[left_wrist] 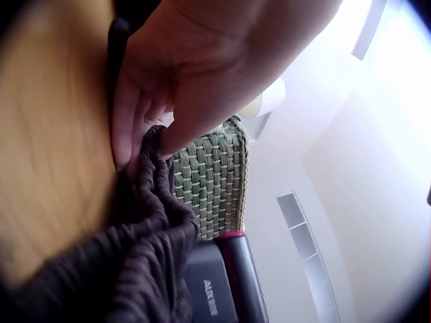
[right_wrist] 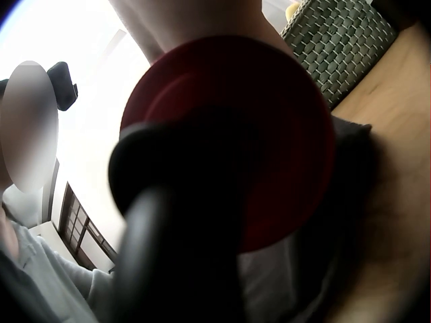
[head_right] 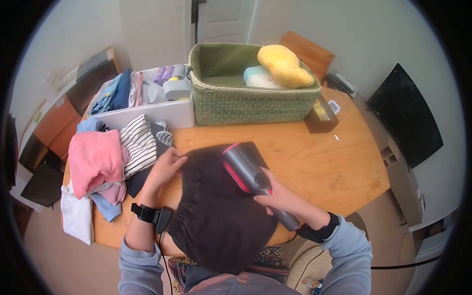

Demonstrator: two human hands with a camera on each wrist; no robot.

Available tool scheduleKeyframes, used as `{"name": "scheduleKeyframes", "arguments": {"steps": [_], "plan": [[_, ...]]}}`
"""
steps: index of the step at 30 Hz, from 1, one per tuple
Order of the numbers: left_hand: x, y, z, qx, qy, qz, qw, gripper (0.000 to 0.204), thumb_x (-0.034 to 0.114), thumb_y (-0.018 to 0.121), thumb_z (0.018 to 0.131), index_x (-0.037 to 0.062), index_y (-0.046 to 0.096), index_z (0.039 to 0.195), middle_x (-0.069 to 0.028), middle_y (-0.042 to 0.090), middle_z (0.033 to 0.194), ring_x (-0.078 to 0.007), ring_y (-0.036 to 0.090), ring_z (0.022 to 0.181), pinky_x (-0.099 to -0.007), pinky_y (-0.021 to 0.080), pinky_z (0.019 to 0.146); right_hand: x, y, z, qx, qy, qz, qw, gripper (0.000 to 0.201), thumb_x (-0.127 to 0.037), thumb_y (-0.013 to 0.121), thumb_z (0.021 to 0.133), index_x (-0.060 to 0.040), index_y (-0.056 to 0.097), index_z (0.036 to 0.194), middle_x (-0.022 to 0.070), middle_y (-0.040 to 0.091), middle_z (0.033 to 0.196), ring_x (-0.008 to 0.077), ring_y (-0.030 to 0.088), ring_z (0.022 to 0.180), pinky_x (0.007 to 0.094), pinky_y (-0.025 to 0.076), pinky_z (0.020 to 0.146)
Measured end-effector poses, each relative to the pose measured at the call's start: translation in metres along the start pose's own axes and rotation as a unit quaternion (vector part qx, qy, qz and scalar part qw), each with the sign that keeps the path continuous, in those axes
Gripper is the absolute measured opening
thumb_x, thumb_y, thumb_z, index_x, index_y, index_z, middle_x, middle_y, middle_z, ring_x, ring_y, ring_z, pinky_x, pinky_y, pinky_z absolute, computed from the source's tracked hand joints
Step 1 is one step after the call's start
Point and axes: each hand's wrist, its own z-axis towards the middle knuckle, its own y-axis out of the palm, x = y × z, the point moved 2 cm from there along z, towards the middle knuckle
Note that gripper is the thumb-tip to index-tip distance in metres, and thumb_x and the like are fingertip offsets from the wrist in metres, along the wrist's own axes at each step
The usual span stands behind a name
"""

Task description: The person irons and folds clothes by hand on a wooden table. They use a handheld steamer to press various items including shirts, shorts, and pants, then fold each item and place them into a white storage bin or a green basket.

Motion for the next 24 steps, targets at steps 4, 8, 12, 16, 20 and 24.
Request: {"name": "scheduleKeyframes", "arguments": {"steps": [4, 8, 12, 16, 20, 24], "plan": [[-0.005, -0.011, 0.002, 0.033, -0.012, -0.01, 0.999, 0.024, 0.021, 0.06, 0.09, 0.0014, 0.047, 0.097, -0.0023, 0.053, 0.068, -0.0083, 0.054, 0.058, -0.0229, 0.049, 0.054, 0.018, -0.029, -0.01, 0.085, -0.002, -0.021, 0.996, 0.079, -0.006, 0.06, 0.08, -0.0079, 0.011, 0.143, 0.0082, 0.053, 0.076, 0.0143, 0.054, 0.047, 0.0286, 0.046, 0.044], [-0.005, -0.009, 0.003, 0.027, -0.013, -0.001, 1.0, 0.025, 0.022, 0.06, 0.09, 0.0011, 0.047, 0.097, -0.0033, 0.055, 0.069, -0.0086, 0.055, 0.058, -0.0229, 0.049, 0.054, 0.028, -0.059, -0.02, 0.146, -0.006, 0.002, 0.989, 0.072, -0.004, 0.059, 0.079, -0.0048, 0.018, 0.138, 0.009, 0.053, 0.076, 0.0147, 0.053, 0.047, 0.0285, 0.045, 0.043], [-0.004, -0.008, 0.003, 0.029, -0.016, -0.008, 0.999, 0.026, 0.023, 0.06, 0.09, 0.0013, 0.048, 0.099, -0.0041, 0.058, 0.071, -0.0088, 0.056, 0.059, -0.0228, 0.05, 0.055, 0.023, -0.073, -0.022, 0.18, -0.001, -0.018, 0.983, 0.072, -0.005, 0.059, 0.079, -0.0042, 0.018, 0.138, 0.0094, 0.053, 0.078, 0.0148, 0.053, 0.047, 0.0285, 0.045, 0.043], [0.004, -0.009, 0.001, 0.018, -0.026, -0.012, 0.999, 0.031, 0.025, 0.063, 0.088, 0.0008, 0.049, 0.102, -0.0032, 0.056, 0.069, -0.0088, 0.055, 0.057, -0.0232, 0.048, 0.053, 0.003, -0.058, -0.013, 0.209, -0.015, -0.037, 0.977, 0.071, -0.004, 0.059, 0.08, -0.0077, 0.019, 0.138, 0.0075, 0.052, 0.08, 0.0132, 0.053, 0.049, 0.0264, 0.045, 0.044], [-0.001, -0.008, 0.003, -0.018, 0.014, 0.067, 0.998, 0.04, 0.026, 0.069, 0.083, -0.0006, 0.051, 0.108, -0.0014, 0.053, 0.068, -0.008, 0.051, 0.058, -0.0241, 0.044, 0.052, -0.016, -0.029, 0.007, 0.126, -0.04, 0.004, 0.991, 0.077, -0.003, 0.059, 0.081, -0.0084, 0.013, 0.142, 0.007, 0.052, 0.08, 0.0125, 0.053, 0.049, 0.0259, 0.045, 0.045], [0.0, -0.007, 0.002, -0.039, 0.024, 0.033, 0.998, 0.041, 0.024, 0.07, 0.082, -0.0002, 0.052, 0.11, -0.0006, 0.052, 0.069, -0.0082, 0.048, 0.06, -0.0239, 0.043, 0.055, -0.023, -0.001, 0.034, 0.034, -0.034, 0.006, 0.999, 0.079, -0.002, 0.06, 0.082, -0.0099, 0.01, 0.143, 0.0058, 0.051, 0.076, 0.0119, 0.053, 0.049, 0.026, 0.045, 0.045]]}}
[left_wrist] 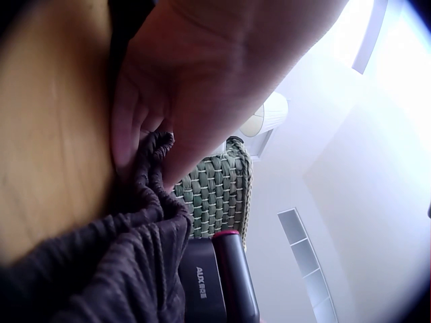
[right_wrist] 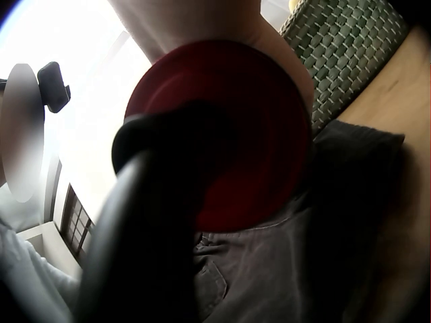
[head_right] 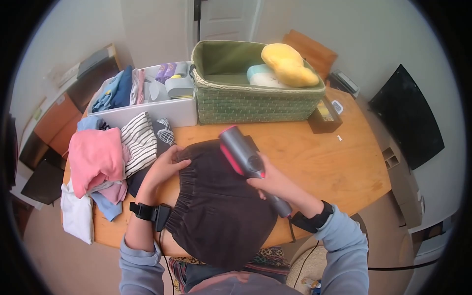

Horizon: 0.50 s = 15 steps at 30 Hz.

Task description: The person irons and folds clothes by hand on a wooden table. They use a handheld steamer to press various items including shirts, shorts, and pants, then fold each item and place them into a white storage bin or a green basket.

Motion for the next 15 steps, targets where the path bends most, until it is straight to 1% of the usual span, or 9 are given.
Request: {"name": "scheduleKeyframes", "arguments": {"steps": [1, 2, 5, 6, 8, 10, 12, 13, 15], "plan": [[-0.001, 0.0, 0.0, 0.002, -0.002, 0.001, 1.0, 0.041, 0.024, 0.07, 0.082, -0.0002, 0.052, 0.11, -0.0006, 0.052, 0.069, -0.0082, 0.048, 0.06, -0.0239, 0.043, 0.055, -0.001, 0.008, 0.005, -0.023, 0.009, -0.013, 1.0, 0.079, -0.002, 0.06, 0.082, -0.0104, 0.01, 0.143, 0.0053, 0.05, 0.074, 0.0117, 0.053, 0.049, 0.0262, 0.045, 0.045], [-0.003, 0.001, 0.0, 0.002, 0.002, -0.009, 1.0, 0.04, 0.023, 0.07, 0.082, 0.0007, 0.052, 0.111, -0.0007, 0.052, 0.069, -0.0083, 0.048, 0.06, -0.0237, 0.042, 0.054, -0.004, 0.015, 0.011, -0.041, -0.011, -0.021, 0.999, 0.078, -0.003, 0.061, 0.083, -0.0112, 0.011, 0.143, 0.0046, 0.05, 0.07, 0.0117, 0.053, 0.049, 0.0266, 0.045, 0.046], [-0.012, 0.002, 0.001, 0.004, 0.014, -0.029, 0.999, 0.037, 0.022, 0.069, 0.083, 0.0034, 0.053, 0.111, -0.002, 0.053, 0.07, -0.0096, 0.05, 0.061, -0.0249, 0.043, 0.057, 0.001, 0.013, 0.02, -0.03, -0.012, -0.032, 0.999, 0.078, -0.004, 0.061, 0.083, -0.0106, 0.012, 0.142, 0.0051, 0.05, 0.068, 0.0123, 0.053, 0.048, 0.0268, 0.045, 0.045], [-0.006, 0.001, -0.001, 0.008, 0.017, -0.004, 1.0, 0.038, 0.022, 0.068, 0.083, 0.0033, 0.053, 0.112, -0.0037, 0.054, 0.071, -0.0117, 0.051, 0.062, -0.0265, 0.044, 0.059, 0.001, 0.01, 0.021, -0.032, -0.01, -0.034, 0.999, 0.078, -0.004, 0.061, 0.083, -0.0106, 0.012, 0.142, 0.0051, 0.05, 0.068, 0.0123, 0.053, 0.048, 0.0268, 0.045, 0.045], [-0.001, 0.001, -0.001, 0.013, 0.021, 0.017, 1.0, 0.038, 0.023, 0.068, 0.083, 0.0033, 0.052, 0.112, -0.0053, 0.056, 0.072, -0.0137, 0.052, 0.064, -0.028, 0.045, 0.061, 0.002, -0.002, 0.022, 0.016, 0.017, -0.015, 1.0, 0.077, -0.005, 0.062, 0.083, -0.0108, 0.013, 0.142, 0.0056, 0.05, 0.069, 0.0129, 0.053, 0.046, 0.0273, 0.045, 0.043], [0.001, 0.001, -0.002, 0.021, 0.025, 0.062, 0.998, 0.038, 0.023, 0.068, 0.083, 0.0034, 0.053, 0.112, -0.0099, 0.06, 0.076, -0.0191, 0.056, 0.068, -0.031, 0.046, 0.065, 0.007, -0.02, 0.023, 0.04, 0.012, -0.02, 0.999, 0.076, -0.005, 0.062, 0.083, -0.0112, 0.014, 0.141, 0.0057, 0.05, 0.069, 0.0131, 0.053, 0.046, 0.0273, 0.045, 0.041], [0.01, 0.0, -0.005, 0.019, 0.013, 0.071, 0.997, 0.038, 0.023, 0.067, 0.083, 0.0035, 0.053, 0.112, -0.0116, 0.061, 0.079, -0.0209, 0.057, 0.07, -0.0318, 0.046, 0.066, 0.009, -0.033, 0.019, 0.089, 0.007, -0.023, 0.996, 0.072, -0.006, 0.063, 0.082, -0.012, 0.018, 0.138, 0.0055, 0.05, 0.069, 0.0134, 0.053, 0.045, 0.027, 0.045, 0.04], [0.012, 0.0, -0.005, 0.016, 0.001, 0.081, 0.997, 0.038, 0.024, 0.067, 0.084, 0.0036, 0.053, 0.112, -0.0132, 0.063, 0.082, -0.0228, 0.059, 0.072, -0.0325, 0.047, 0.067, 0.009, -0.039, 0.015, 0.088, 0.006, -0.025, 0.996, 0.072, -0.006, 0.063, 0.082, -0.012, 0.018, 0.138, 0.0055, 0.05, 0.069, 0.0134, 0.053, 0.045, 0.027, 0.045, 0.04], [0.013, -0.001, -0.005, 0.014, 0.0, 0.083, 0.996, 0.037, 0.024, 0.066, 0.084, 0.0036, 0.053, 0.112, -0.0138, 0.063, 0.083, -0.0234, 0.06, 0.074, -0.0328, 0.047, 0.068, 0.013, -0.055, 0.006, 0.127, 0.017, 0.01, 0.992, 0.069, -0.007, 0.064, 0.081, -0.0113, 0.022, 0.135, 0.0054, 0.05, 0.069, 0.0133, 0.053, 0.045, 0.0268, 0.045, 0.039]]}}
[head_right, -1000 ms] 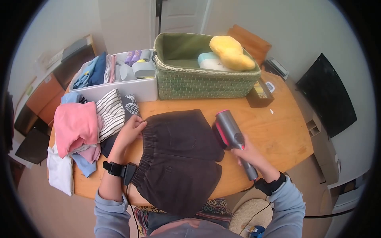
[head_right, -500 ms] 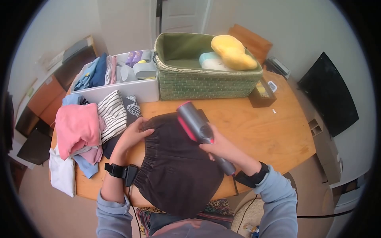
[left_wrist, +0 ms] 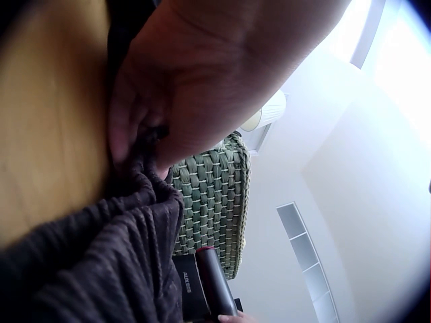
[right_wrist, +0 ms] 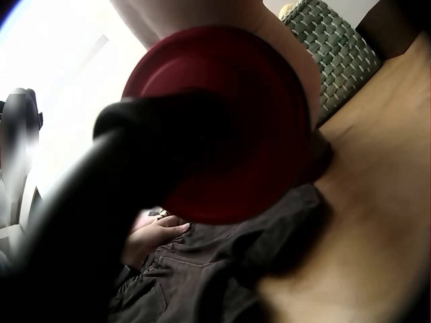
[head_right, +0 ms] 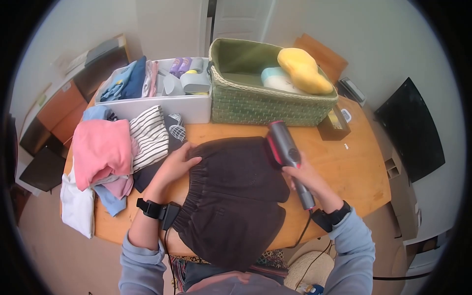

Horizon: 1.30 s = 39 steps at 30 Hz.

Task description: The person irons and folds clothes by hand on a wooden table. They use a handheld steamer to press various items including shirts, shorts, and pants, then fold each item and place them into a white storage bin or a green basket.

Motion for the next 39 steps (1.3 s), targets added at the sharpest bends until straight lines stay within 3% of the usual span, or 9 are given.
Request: {"name": "scheduleKeyframes", "arguments": {"steps": [12, 14, 17, 19, 24, 26, 33, 35, 39], "plan": [[-0.016, 0.006, 0.007, -0.006, 0.019, -0.026, 0.999, 0.037, 0.025, 0.065, 0.086, 0.0027, 0.053, 0.112, -0.0114, 0.061, 0.079, -0.0198, 0.058, 0.07, -0.0308, 0.047, 0.067, 0.042, -0.117, -0.011, 0.101, 0.033, 0.013, 0.994, 0.058, -0.012, 0.064, 0.081, -0.0072, 0.029, 0.128, 0.0053, 0.051, 0.068, 0.0137, 0.051, 0.042, 0.0287, 0.045, 0.039], [-0.023, 0.007, 0.009, -0.006, 0.031, -0.046, 0.998, 0.037, 0.025, 0.065, 0.086, 0.0023, 0.053, 0.112, -0.0097, 0.06, 0.076, -0.0168, 0.057, 0.066, -0.0295, 0.046, 0.062, 0.05, -0.135, -0.008, 0.081, 0.045, -0.014, 0.996, 0.059, -0.015, 0.063, 0.082, -0.0049, 0.03, 0.13, 0.0105, 0.056, 0.079, 0.0201, 0.06, 0.059, 0.035, 0.052, 0.054], [-0.013, 0.003, 0.005, -0.011, 0.02, -0.038, 0.999, 0.038, 0.024, 0.065, 0.086, 0.0004, 0.052, 0.114, -0.0082, 0.06, 0.076, -0.0139, 0.056, 0.064, -0.0273, 0.046, 0.06, 0.053, -0.147, 0.0, 0.186, -0.13, -0.293, 0.929, 0.057, -0.019, 0.063, 0.083, -0.0025, 0.034, 0.13, 0.0185, 0.057, 0.096, 0.031, 0.06, 0.085, 0.0405, 0.05, 0.077], [-0.004, 0.001, 0.003, -0.022, -0.004, -0.033, 0.999, 0.039, 0.023, 0.064, 0.087, -0.0006, 0.051, 0.114, -0.0073, 0.061, 0.078, -0.0128, 0.056, 0.067, -0.0263, 0.046, 0.061, 0.005, -0.118, -0.022, 0.29, -0.172, -0.524, 0.782, 0.061, -0.022, 0.062, 0.083, -0.0002, 0.036, 0.133, 0.0246, 0.052, 0.115, 0.0396, 0.05, 0.109, 0.0405, 0.04, 0.095], [0.008, 0.005, -0.002, -0.098, 0.02, -0.193, 0.976, 0.052, 0.003, 0.068, 0.081, -0.0012, 0.041, 0.126, -0.0058, 0.06, 0.108, -0.0109, 0.058, 0.095, -0.0245, 0.048, 0.083, -0.01, -0.037, -0.019, 0.054, -0.16, -0.405, 0.898, 0.063, -0.028, 0.062, 0.082, 0.0053, 0.038, 0.13, 0.0283, 0.048, 0.121, 0.0405, 0.047, 0.113, 0.0412, 0.039, 0.096], [0.019, 0.005, -0.004, -0.107, -0.007, -0.157, 0.982, 0.058, -0.004, 0.066, 0.08, 0.0001, 0.038, 0.13, -0.0067, 0.058, 0.114, -0.0123, 0.058, 0.102, -0.0251, 0.047, 0.089, 0.045, -0.019, 0.023, 0.021, -0.223, -0.416, 0.881, 0.07, -0.025, 0.066, 0.081, 0.0026, 0.033, 0.136, 0.0196, 0.051, 0.114, 0.0269, 0.054, 0.094, 0.0357, 0.045, 0.085], [0.019, 0.006, 0.0, -0.109, 0.084, -0.304, 0.943, 0.052, -0.011, 0.058, 0.082, 0.0001, 0.04, 0.129, -0.0051, 0.059, 0.111, -0.009, 0.058, 0.097, -0.0224, 0.047, 0.085, 0.049, 0.004, 0.074, 0.13, -0.211, -0.277, 0.928, 0.068, -0.02, 0.072, 0.078, 0.0023, 0.037, 0.133, 0.0154, 0.055, 0.106, 0.0155, 0.054, 0.073, 0.0271, 0.047, 0.064], [0.021, 0.005, 0.0, -0.103, 0.092, -0.308, 0.941, 0.051, -0.012, 0.058, 0.082, 0.0001, 0.041, 0.128, -0.0048, 0.059, 0.11, -0.008, 0.058, 0.094, -0.0216, 0.047, 0.084, 0.02, 0.013, 0.057, -0.115, 0.018, 0.029, 0.993, 0.061, -0.016, 0.074, 0.076, -0.0002, 0.044, 0.127, 0.007, 0.06, 0.091, 0.0082, 0.05, 0.062, 0.0222, 0.044, 0.056], [0.02, 0.001, 0.0, -0.062, 0.109, -0.331, 0.935, 0.045, -0.01, 0.06, 0.082, -0.0005, 0.046, 0.124, -0.0035, 0.06, 0.106, -0.0065, 0.057, 0.089, -0.0202, 0.047, 0.081, -0.012, 0.021, 0.039, -0.076, 0.015, 0.042, 0.996, 0.042, -0.013, 0.074, 0.075, -0.0013, 0.057, 0.111, -0.0005, 0.059, 0.077, 0.0057, 0.049, 0.057, 0.0205, 0.041, 0.054]]}}
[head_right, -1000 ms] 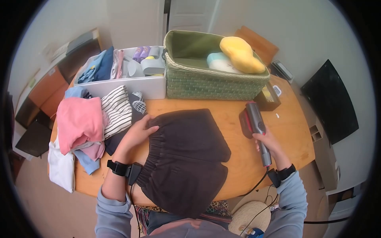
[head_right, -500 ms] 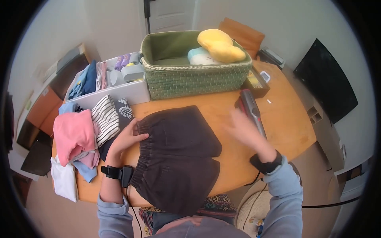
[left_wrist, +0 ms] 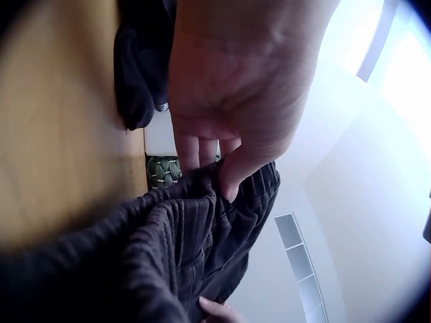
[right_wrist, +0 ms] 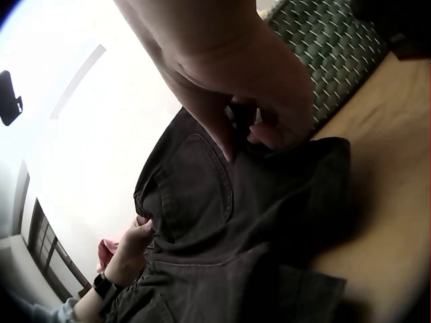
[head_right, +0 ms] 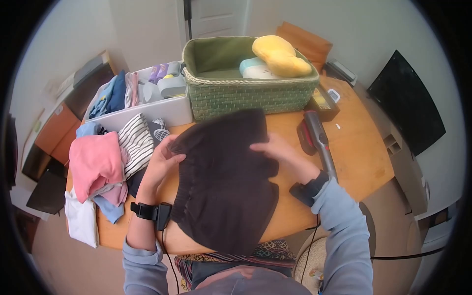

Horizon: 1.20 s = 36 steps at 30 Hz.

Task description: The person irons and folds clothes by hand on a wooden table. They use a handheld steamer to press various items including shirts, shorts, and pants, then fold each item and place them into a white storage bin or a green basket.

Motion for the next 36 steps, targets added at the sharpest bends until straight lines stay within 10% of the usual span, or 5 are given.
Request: {"name": "scheduleKeyframes", "arguments": {"steps": [3, 8, 14, 23, 36], "plan": [[0.016, 0.002, -0.007, 0.06, 0.025, 0.009, 0.998, 0.038, -0.009, 0.06, 0.08, -0.0006, 0.053, 0.116, -0.0057, 0.062, 0.106, -0.0093, 0.059, 0.093, -0.0221, 0.047, 0.085, -0.022, -0.013, -0.01, 0.074, -0.17, -0.083, 0.979, 0.014, -0.01, 0.067, 0.081, -0.0052, 0.067, 0.094, 0.003, 0.062, 0.095, 0.0107, 0.054, 0.073, 0.0255, 0.045, 0.065], [0.03, -0.018, -0.015, -0.128, 0.086, -0.042, 0.987, 0.028, -0.005, 0.051, 0.08, -0.0002, 0.06, 0.106, -0.0144, 0.065, 0.106, -0.0224, 0.058, 0.109, -0.0336, 0.04, 0.099, -0.043, 0.001, -0.066, -0.001, -0.45, -0.471, 0.759, 0.025, -0.005, 0.07, 0.067, -0.0119, 0.069, 0.092, 0.0046, 0.056, 0.084, 0.0241, 0.054, 0.088, 0.0324, 0.045, 0.078], [0.027, -0.011, -0.01, -0.069, -0.067, 0.119, 0.988, 0.032, 0.006, 0.049, 0.09, 0.001, 0.054, 0.122, -0.0073, 0.057, 0.121, -0.0152, 0.049, 0.116, -0.0281, 0.038, 0.097, 0.033, 0.03, -0.08, -0.086, -0.42, -0.589, 0.685, 0.037, -0.002, 0.067, 0.065, -0.015, 0.069, 0.1, 0.0037, 0.058, 0.095, 0.0232, 0.052, 0.095, 0.0336, 0.043, 0.081], [0.017, 0.003, -0.014, -0.164, -0.094, 0.254, 0.948, 0.066, 0.029, 0.078, 0.074, 0.006, 0.049, 0.129, -0.0076, 0.053, 0.118, -0.0151, 0.051, 0.104, -0.0251, 0.043, 0.086, 0.024, 0.032, -0.089, -0.015, -0.411, -0.565, 0.715, 0.019, -0.014, 0.066, 0.075, -0.0115, 0.068, 0.093, 0.0003, 0.057, 0.078, 0.0188, 0.052, 0.083, 0.0338, 0.043, 0.07], [0.016, -0.013, -0.017, -0.256, -0.083, 0.229, 0.936, 0.051, -0.012, 0.052, 0.078, 0.0128, 0.057, 0.123, -0.0058, 0.049, 0.129, -0.015, 0.044, 0.119, -0.0247, 0.039, 0.092, 0.031, 0.021, -0.089, 0.062, -0.169, -0.317, 0.931, 0.012, -0.013, 0.057, 0.084, -0.0044, 0.062, 0.09, 0.0117, 0.06, 0.074, 0.0246, 0.058, 0.064, 0.0341, 0.045, 0.059]]}}
